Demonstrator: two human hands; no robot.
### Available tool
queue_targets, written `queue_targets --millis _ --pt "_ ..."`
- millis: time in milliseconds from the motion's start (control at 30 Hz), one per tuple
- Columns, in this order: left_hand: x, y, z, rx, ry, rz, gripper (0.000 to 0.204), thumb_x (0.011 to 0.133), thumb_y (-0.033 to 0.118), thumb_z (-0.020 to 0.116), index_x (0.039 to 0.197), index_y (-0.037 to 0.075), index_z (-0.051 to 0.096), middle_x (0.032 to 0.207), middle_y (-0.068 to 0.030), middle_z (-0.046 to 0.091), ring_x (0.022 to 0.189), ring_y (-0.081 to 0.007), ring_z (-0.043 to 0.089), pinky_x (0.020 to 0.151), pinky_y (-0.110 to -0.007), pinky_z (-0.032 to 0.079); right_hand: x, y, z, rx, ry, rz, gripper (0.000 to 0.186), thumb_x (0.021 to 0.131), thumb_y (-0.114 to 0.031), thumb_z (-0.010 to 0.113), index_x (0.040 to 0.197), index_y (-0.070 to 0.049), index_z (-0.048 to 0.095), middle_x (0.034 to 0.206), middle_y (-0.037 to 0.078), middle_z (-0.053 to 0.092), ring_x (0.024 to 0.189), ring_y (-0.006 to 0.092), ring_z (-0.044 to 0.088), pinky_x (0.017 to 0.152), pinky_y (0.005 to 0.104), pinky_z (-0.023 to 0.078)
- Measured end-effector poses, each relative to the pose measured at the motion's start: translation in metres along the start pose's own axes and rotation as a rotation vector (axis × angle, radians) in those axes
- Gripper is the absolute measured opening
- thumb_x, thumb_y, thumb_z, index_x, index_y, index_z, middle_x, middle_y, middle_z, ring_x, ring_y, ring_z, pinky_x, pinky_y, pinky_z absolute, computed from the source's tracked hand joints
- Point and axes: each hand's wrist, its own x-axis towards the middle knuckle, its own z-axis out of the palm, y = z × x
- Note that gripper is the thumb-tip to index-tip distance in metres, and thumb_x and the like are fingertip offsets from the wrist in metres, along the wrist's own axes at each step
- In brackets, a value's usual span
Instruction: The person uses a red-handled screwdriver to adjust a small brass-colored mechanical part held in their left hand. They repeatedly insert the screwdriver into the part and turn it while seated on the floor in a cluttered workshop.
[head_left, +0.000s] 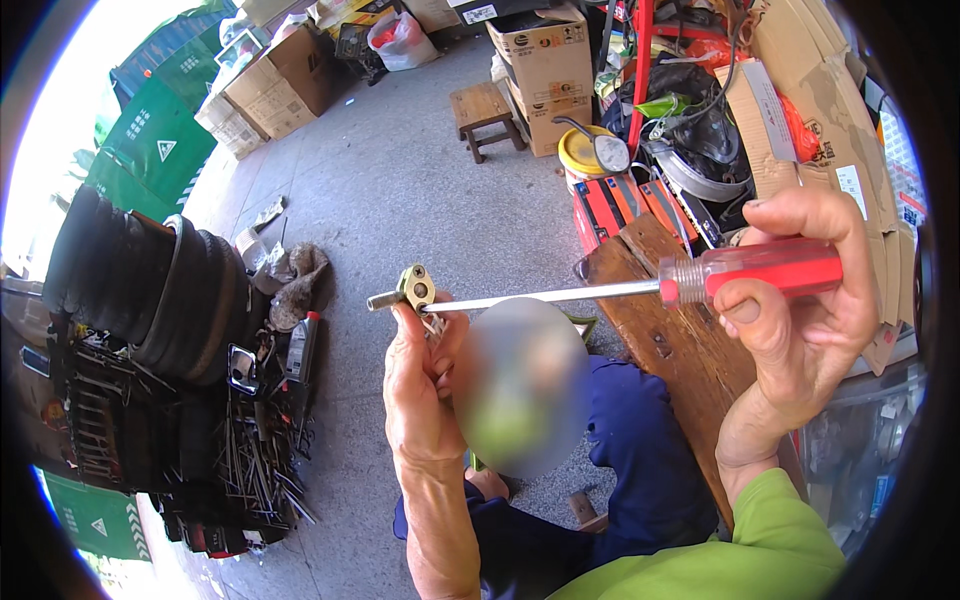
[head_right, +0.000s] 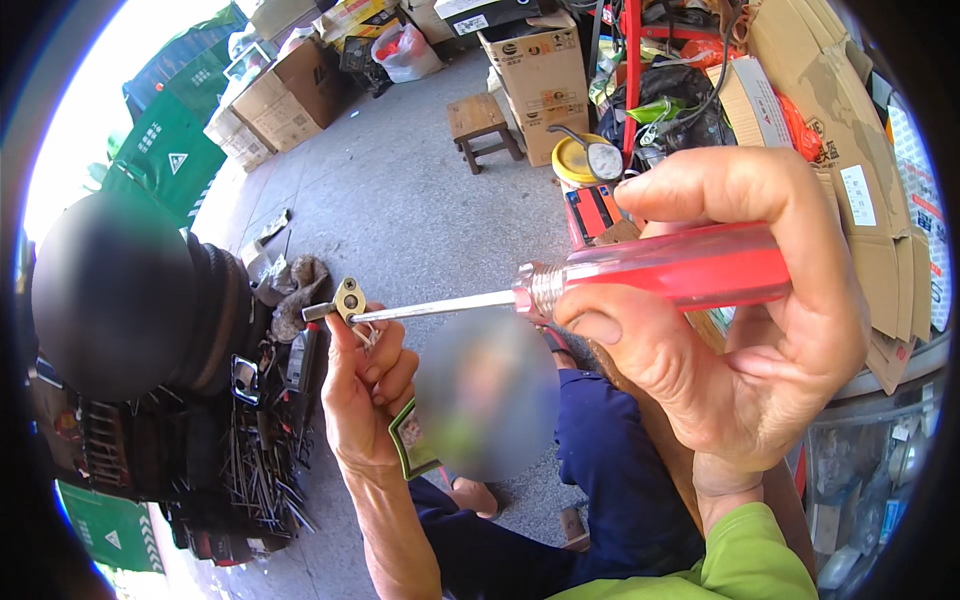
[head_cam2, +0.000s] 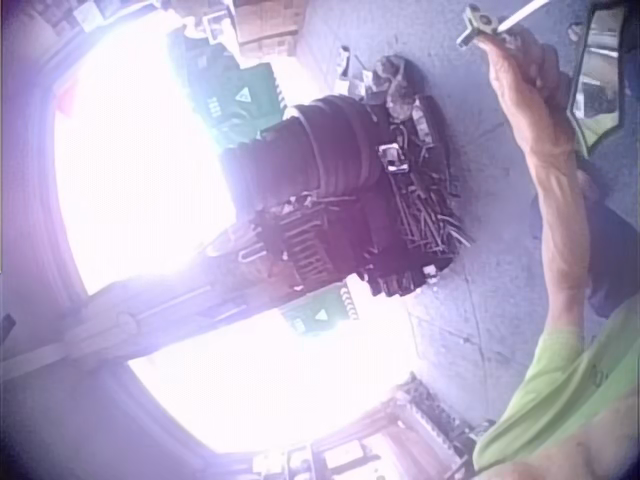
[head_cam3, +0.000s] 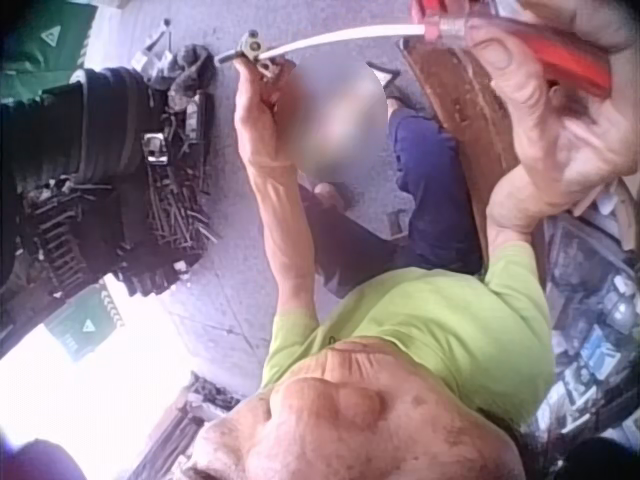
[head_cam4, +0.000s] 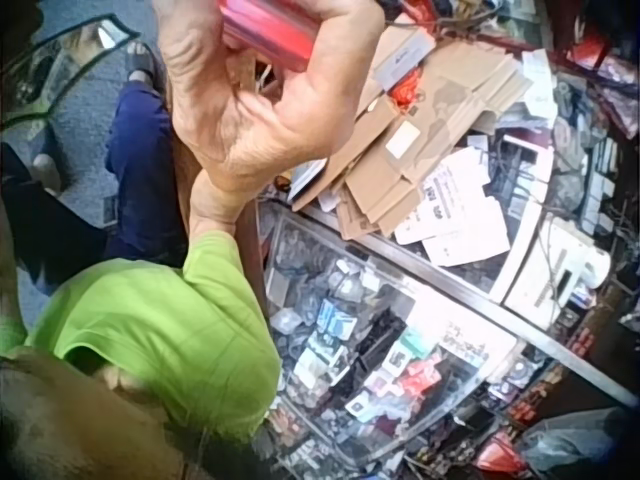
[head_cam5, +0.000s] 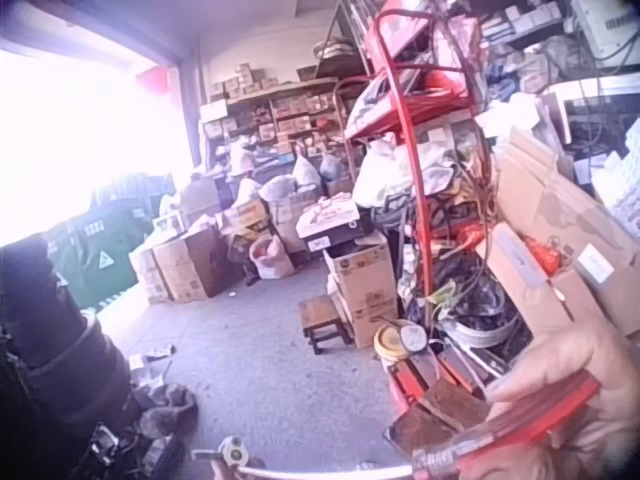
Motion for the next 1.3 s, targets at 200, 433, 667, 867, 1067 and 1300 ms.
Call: queue_targets --millis 200,433,667,867,1067,1300 --pt "-0.002 0.0 -0.001 -0.026 -0.02 0.015 0.036 0.096 0.041 0.042 0.103 0.008 0.056 0.058 0.0073 0.027 0.045 -0.0017 0.02 0.037 -0.017 0.015 -0.001 0.007 0.007 0.09 -0.029 -0.094 0.057 0.066 -0.029 0.08 0.106 0.002 0.051 0.083 0.006 0.053 0.072 0.0107 0.053 0.067 0.0223 0.043" --pt "-0.001 0.0 0.0 -0.029 -0.024 -0.008 0.036 0.096 0.041 0.042 0.102 0.008 0.055 0.058 0.0073 0.027 0.045 -0.0018 0.02 0.038 -0.017 0.015 0.001 0.007 0.004 0.107 -0.021 -0.067 0.058 0.065 -0.029 0.081 0.106 -0.001 0.051 0.08 0.006 0.055 0.078 0.0128 0.05 0.07 0.0235 0.044" --pt "-0.002 -0.001 -0.001 0.024 0.009 -0.029 0.037 0.095 0.042 0.043 0.102 0.008 0.055 0.058 0.0076 0.027 0.045 -0.0018 0.019 0.037 -0.017 0.015 0.0 0.005 0.007 0.159 -0.007 -0.046 0.05 0.066 -0.023 0.079 0.101 -0.001 0.049 0.081 0.007 0.052 0.076 0.0122 0.049 0.068 0.0219 0.043" --pt "-0.003 -0.001 0.002 0.004 0.018 -0.047 0.037 0.095 0.043 0.043 0.102 0.009 0.055 0.058 0.0077 0.026 0.045 -0.0018 0.019 0.037 -0.017 0.014 0.004 0.008 0.006 0.159 -0.062 -0.107 0.042 0.068 -0.016 0.074 0.097 0.0 0.048 0.081 0.007 0.047 0.071 0.011 0.049 0.066 0.0202 0.043" --pt "-0.002 -0.002 -0.001 0.011 0.015 -0.062 0.038 0.095 0.044 0.042 0.101 0.008 0.054 0.059 0.007 0.027 0.046 -0.0019 0.02 0.037 -0.018 0.014 0.005 0.003 0.007 0.124 -0.078 -0.053 0.039 0.069 -0.015 0.074 0.094 0.0 0.048 0.078 0.007 0.049 0.069 0.0105 0.049 0.064 0.0196 0.043" --pt "-0.002 0.0 -0.004 0.019 0.032 -0.058 0.038 0.096 0.043 0.039 0.102 0.007 0.051 0.061 0.0058 0.027 0.048 -0.0021 0.02 0.038 -0.018 0.015 0.005 0.007 0.01 0.136 -0.086 -0.094 0.038 0.068 -0.013 0.074 0.094 0.0 0.049 0.079 0.007 0.051 0.069 0.0112 0.05 0.064 0.0208 0.045"
